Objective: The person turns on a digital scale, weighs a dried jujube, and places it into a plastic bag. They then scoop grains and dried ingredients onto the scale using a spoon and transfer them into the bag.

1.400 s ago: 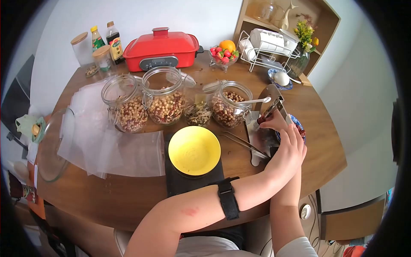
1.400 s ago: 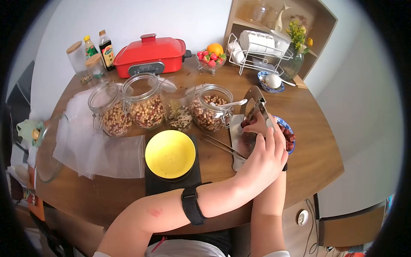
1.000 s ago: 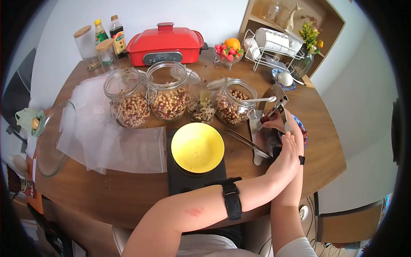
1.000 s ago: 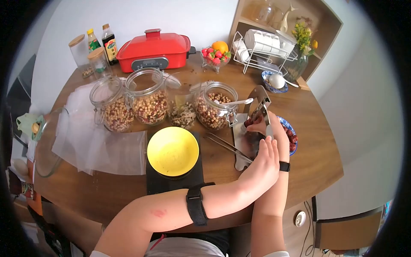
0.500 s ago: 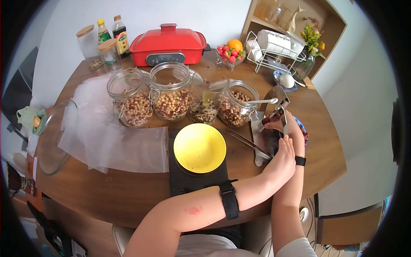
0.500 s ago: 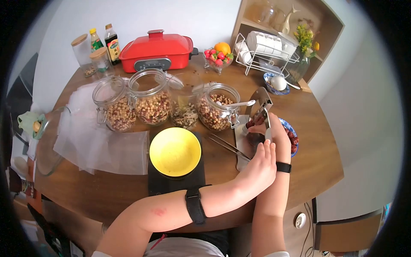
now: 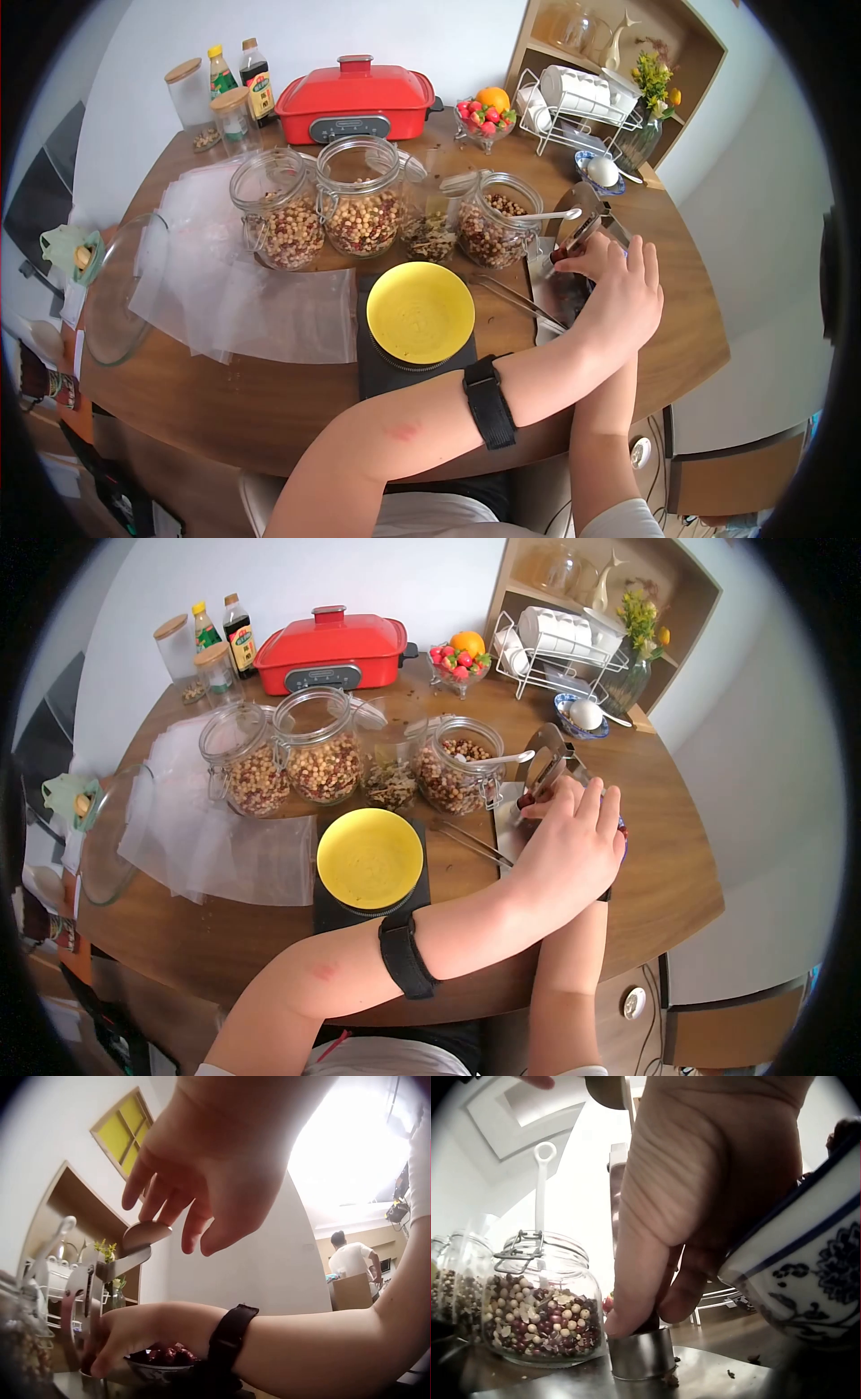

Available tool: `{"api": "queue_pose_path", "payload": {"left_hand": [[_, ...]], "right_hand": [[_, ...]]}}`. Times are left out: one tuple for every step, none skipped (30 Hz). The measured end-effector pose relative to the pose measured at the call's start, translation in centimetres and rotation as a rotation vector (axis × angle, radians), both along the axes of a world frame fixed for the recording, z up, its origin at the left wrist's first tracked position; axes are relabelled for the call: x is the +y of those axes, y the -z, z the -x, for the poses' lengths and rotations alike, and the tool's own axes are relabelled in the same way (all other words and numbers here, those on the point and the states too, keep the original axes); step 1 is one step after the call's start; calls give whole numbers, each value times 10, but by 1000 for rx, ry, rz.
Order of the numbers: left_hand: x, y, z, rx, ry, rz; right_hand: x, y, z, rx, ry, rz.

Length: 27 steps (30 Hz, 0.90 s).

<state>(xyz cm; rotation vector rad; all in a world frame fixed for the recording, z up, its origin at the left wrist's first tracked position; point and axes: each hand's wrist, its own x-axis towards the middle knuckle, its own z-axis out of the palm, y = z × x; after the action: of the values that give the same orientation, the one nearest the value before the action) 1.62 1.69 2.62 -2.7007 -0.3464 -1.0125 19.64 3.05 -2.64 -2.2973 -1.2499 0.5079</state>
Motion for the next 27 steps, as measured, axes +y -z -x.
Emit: {"api": "queue_pose_path", "payload": {"left_hand": [[4, 6, -2, -86, 46, 11], [8, 5, 0, -173, 91, 22], [11, 6, 4, -171, 89, 19], [18, 1, 17, -164, 178, -8], [22, -5, 28, -156, 269, -35], [23, -8, 35, -155, 270, -36], [22, -11, 41, -211, 264, -23], [22, -14, 49, -267, 259, -10], [23, -16, 58, -266, 262, -10], [24, -18, 69, -211, 249, 2], [27, -22, 81, -155, 236, 15], [30, -26, 95, -153, 237, 15], [35, -31, 111, -67, 243, 91], [42, -34, 127, 19, 248, 167], [52, -37, 142, 15, 236, 159], [63, -37, 157, 11, 224, 152], [73, -35, 172, 16, 178, 133], [83, -34, 187, 24, 133, 112], [94, -32, 203, 66, 92, 134], [106, -29, 218, 106, 50, 155], [117, -24, 232, 140, 4, 194], [128, -17, 243, 174, -42, 233], [139, -10, 253, 176, -41, 233], [150, -2, 262, 243, -95, 282], [157, 6, 267, 309, -151, 332], [164, 12, 270, 312, -154, 336], [171, 17, 271, 320, -147, 376]], "right_hand": [[-11, 3, 13, -56, 3, -38], [-19, 1, 15, -113, 5, -76], [-29, 2, 23, -169, 8, -115], [-39, 4, 34, -226, 12, -154], [-44, 5, 51, -282, 17, -192], [-41, 1, 60, -340, 23, -228], [-39, -3, 68, -396, 30, -265], [-37, -7, 76, -453, 39, -302], [-35, -12, 81, -511, 47, -338], [-34, -17, 85, -569, 54, -373], [-32, -23, 87, -627, 62, -408], [-27, -26, 74, -626, 63, -407], [-19, -32, 46, -417, 102, -202], [-18, -35, 26, -206, 138, 2], [-23, -34, 20, -149, 137, -53], [-28, -33, 15, -92, 137, -108], [-33, -42, 11, -253, 84, -52], [-40, -50, 12, -250, 85, -52], [-48, -60, 15, -382, 193, -106], [-56, -71, 20, -515, 301, -162], [-61, -82, 27, -577, 391, -283], [-66, -95, 37, -637, 481, -405], [-69, -109, 53, -640, 523, -616], [-70, -121, 71, -639, 562, -827], [-71, -127, 85, -682, 546, -1007], [-69, -128, 97, -720, 526, -1187], [-62, -126, 110, -716, 526, -1184]]}}
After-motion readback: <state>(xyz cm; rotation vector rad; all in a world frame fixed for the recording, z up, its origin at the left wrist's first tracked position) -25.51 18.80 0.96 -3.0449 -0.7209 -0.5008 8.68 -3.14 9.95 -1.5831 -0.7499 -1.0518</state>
